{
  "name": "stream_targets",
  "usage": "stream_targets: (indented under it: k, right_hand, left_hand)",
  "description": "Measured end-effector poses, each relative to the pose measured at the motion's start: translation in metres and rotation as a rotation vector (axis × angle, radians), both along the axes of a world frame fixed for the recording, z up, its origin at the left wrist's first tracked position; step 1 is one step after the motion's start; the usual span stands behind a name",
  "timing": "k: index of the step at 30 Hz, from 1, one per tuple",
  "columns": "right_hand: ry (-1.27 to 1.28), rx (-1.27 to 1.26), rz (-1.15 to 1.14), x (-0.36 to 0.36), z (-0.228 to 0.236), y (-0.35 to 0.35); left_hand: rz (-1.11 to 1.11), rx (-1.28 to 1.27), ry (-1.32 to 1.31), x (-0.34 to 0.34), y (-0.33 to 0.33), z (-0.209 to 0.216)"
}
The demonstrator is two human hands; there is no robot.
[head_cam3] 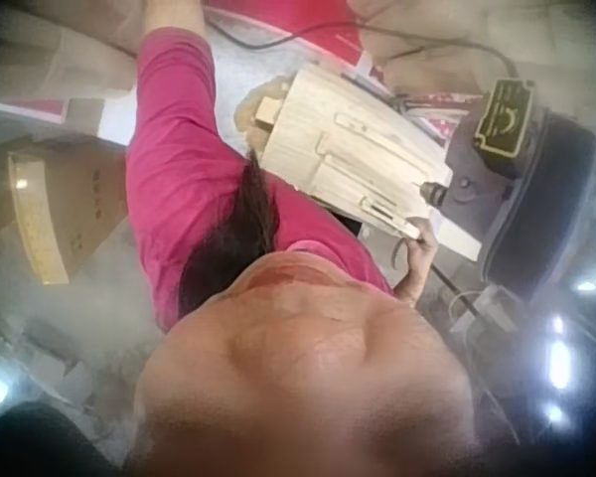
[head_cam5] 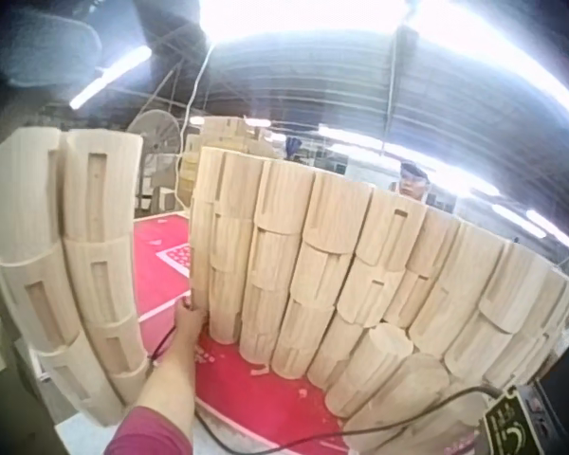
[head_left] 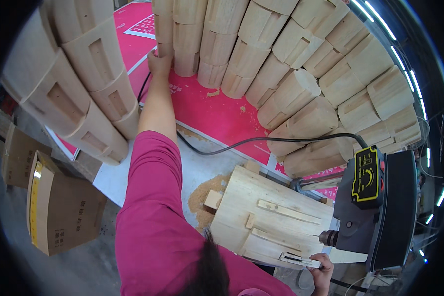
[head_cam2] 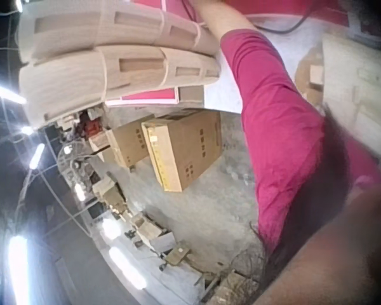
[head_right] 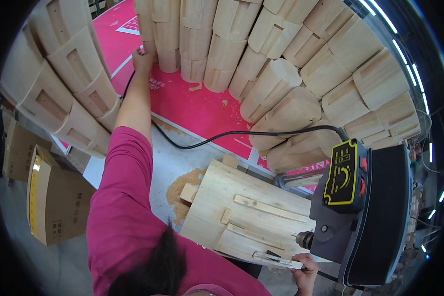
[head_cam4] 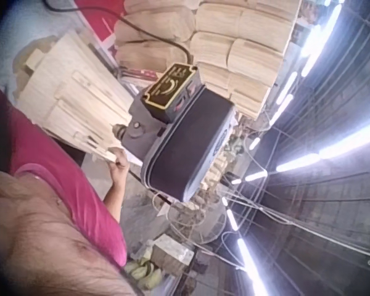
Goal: Using a small benchtop milling or drilling machine to route grooves or guide slots into cylindrical and rectangular wooden components.
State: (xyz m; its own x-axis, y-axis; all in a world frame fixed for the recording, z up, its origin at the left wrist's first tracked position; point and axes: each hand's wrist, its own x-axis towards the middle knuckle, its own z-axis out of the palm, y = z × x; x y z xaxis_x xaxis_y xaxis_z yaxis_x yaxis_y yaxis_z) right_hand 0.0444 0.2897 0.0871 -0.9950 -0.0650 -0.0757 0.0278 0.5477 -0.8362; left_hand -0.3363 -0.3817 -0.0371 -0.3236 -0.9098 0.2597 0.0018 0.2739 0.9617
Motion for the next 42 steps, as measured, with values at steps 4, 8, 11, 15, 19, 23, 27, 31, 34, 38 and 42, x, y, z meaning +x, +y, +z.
stream_targets:
  k: [4, 8, 11, 15, 19, 23, 27, 31, 34, 38, 42]
  right_hand:
    - [-0.041, 0.05, -0.055, 0.001, 0.003, -0.004]
    - [-0.052, 0.093, -0.063, -0.001, 0.003, -0.004]
    - [-0.027, 0.153, -0.045, -0.001, 0.003, -0.003]
    - [-0.102, 0.113, -0.045, -0.003, 0.014, -0.013]
    - [-0.146, 0.017, -0.013, -0.001, 0.017, -0.015]
    - [-0.154, 0.008, -0.014, -0.003, 0.021, -0.019]
    - [-0.161, -0.084, -0.07, 0.003, 0.014, -0.011]
    - [-0.221, -0.112, -0.125, 0.006, 0.007, -0.001]
    - [-0.172, -0.061, -0.096, 0.005, 0.008, -0.004]
    - [-0.221, -0.134, -0.144, 0.007, 0.006, 0.0]
    - [-0.076, 0.042, -0.043, 0.0, 0.0, 0.0]
  left_hand:
    - [-0.054, -0.013, 0.044, -0.024, -0.001, 0.003]
    - [-0.368, 0.167, 0.309, -0.017, -0.021, 0.015]
    - [-0.558, 0.193, 0.267, -0.011, -0.014, 0.036]
    - [-0.56, 0.177, 0.205, -0.007, -0.013, 0.049]
    - [-0.528, 0.157, 0.08, -0.007, -0.022, 0.051]
    - [-0.547, 0.06, 0.021, -0.022, -0.045, 0.039]
    - [-0.609, 0.153, -0.006, -0.018, -0.031, 0.048]
    - [-0.573, 0.113, 0.046, -0.022, -0.052, 0.037]
    - [-0.524, 0.135, 0.014, -0.02, -0.043, 0.044]
    - [-0.554, 0.104, 0.072, -0.009, -0.027, 0.052]
    - [-0.424, 0.101, 0.027, -0.008, -0.033, 0.05]
